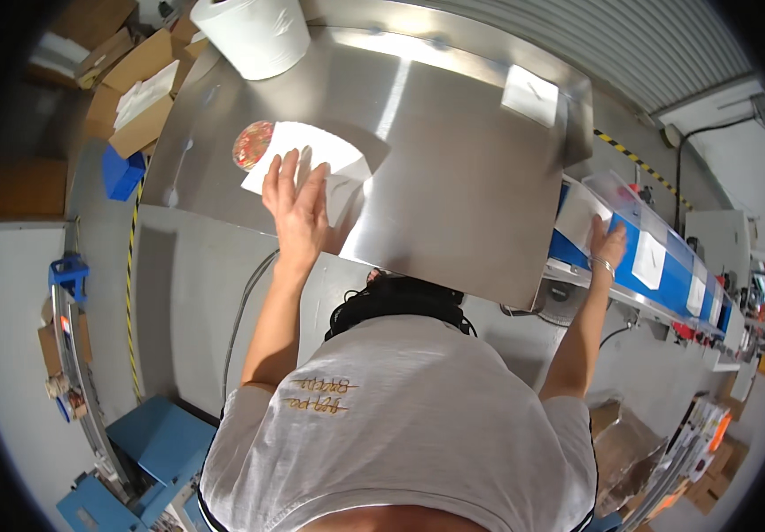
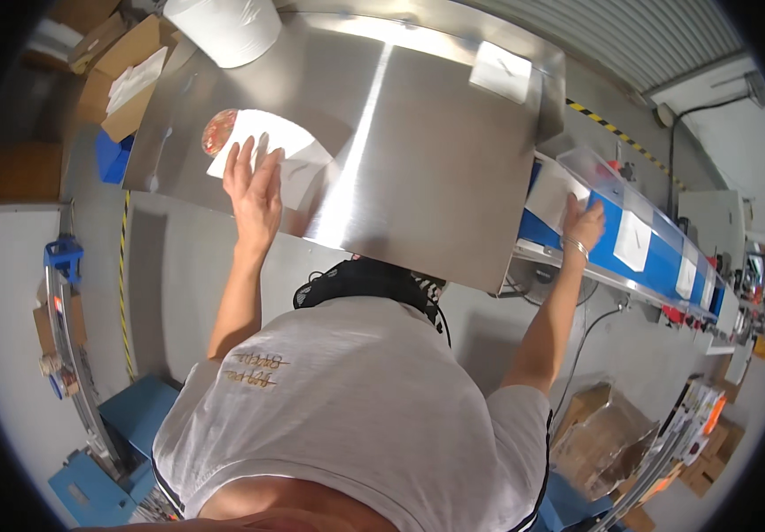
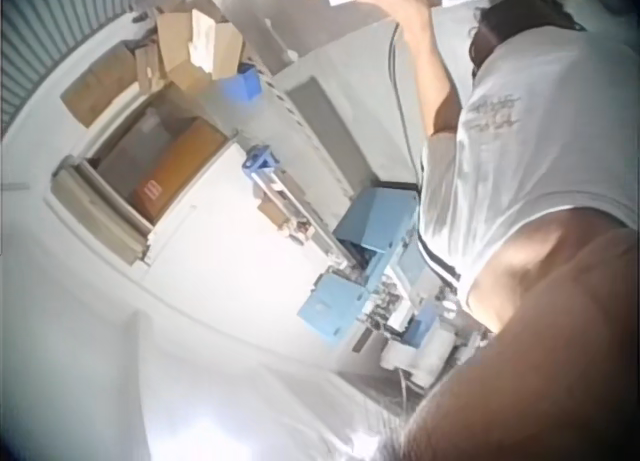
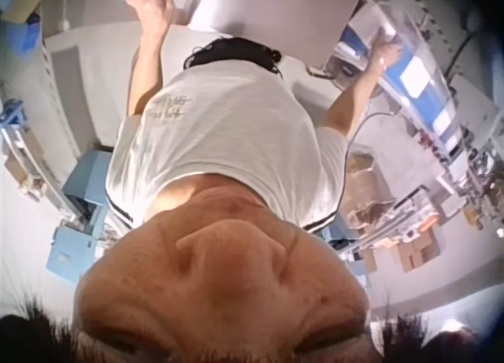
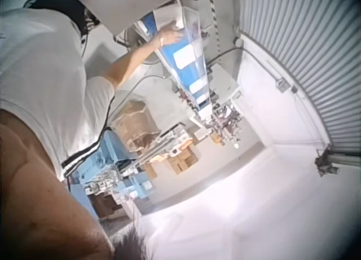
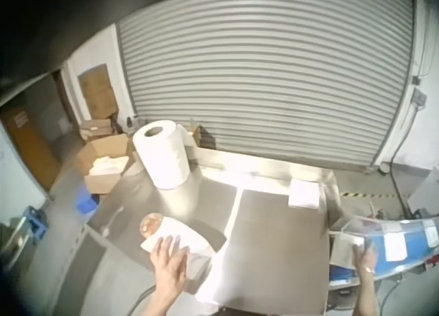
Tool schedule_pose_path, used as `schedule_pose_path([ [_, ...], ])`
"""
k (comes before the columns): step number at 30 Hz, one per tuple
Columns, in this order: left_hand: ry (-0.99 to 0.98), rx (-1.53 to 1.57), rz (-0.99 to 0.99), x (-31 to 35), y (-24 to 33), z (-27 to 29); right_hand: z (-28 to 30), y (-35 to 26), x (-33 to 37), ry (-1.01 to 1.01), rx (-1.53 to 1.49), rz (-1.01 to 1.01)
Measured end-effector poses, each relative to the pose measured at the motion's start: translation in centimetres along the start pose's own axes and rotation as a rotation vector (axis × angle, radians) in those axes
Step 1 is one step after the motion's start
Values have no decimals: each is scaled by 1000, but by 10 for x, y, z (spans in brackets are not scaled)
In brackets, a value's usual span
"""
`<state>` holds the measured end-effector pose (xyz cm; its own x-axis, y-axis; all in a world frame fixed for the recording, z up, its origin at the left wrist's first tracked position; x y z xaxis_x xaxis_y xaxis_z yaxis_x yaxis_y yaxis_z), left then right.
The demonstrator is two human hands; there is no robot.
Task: Manually sorting and placing stacks of paper napkins onto a conveyor belt for packaging.
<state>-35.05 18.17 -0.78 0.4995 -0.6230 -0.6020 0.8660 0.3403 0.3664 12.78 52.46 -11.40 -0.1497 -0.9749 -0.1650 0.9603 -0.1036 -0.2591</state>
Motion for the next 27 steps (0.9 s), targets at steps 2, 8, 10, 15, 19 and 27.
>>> schedule_pose_path([
  [2, -3, 17, -15, -2, 4, -2, 44, -37, 17, 435, 179, 267],
  [8, -33, 44, -48, -3, 6, -3, 15, -272, 149, -285, -775, 1015],
  [10, -41, 44, -72, -5, 6, -2, -3, -330, 188, -697, -888, 916],
  [15, -73, 89, -58, -12, 9, -2, -32, -385, 230, -850, -985, 1069],
  [19, -86, 82, -26, -11, 0, -2, -31, -368, 238, -1115, -946, 950],
  [27, -103, 96, -65, -14, 4, -5, -45, -378, 243, -932, -1043, 943],
])
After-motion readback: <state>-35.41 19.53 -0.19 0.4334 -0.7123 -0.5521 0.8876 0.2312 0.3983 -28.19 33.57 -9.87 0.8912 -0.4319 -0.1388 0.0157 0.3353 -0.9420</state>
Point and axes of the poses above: each hand's wrist, its own x-axis away from the middle knuckle, its own z-axis out of the back of the hand, y = z × x, the point moved 9 cm from there along -x, towards the middle knuckle, and after that the axes turned 2 degrees about y, right-handed, at the moved point
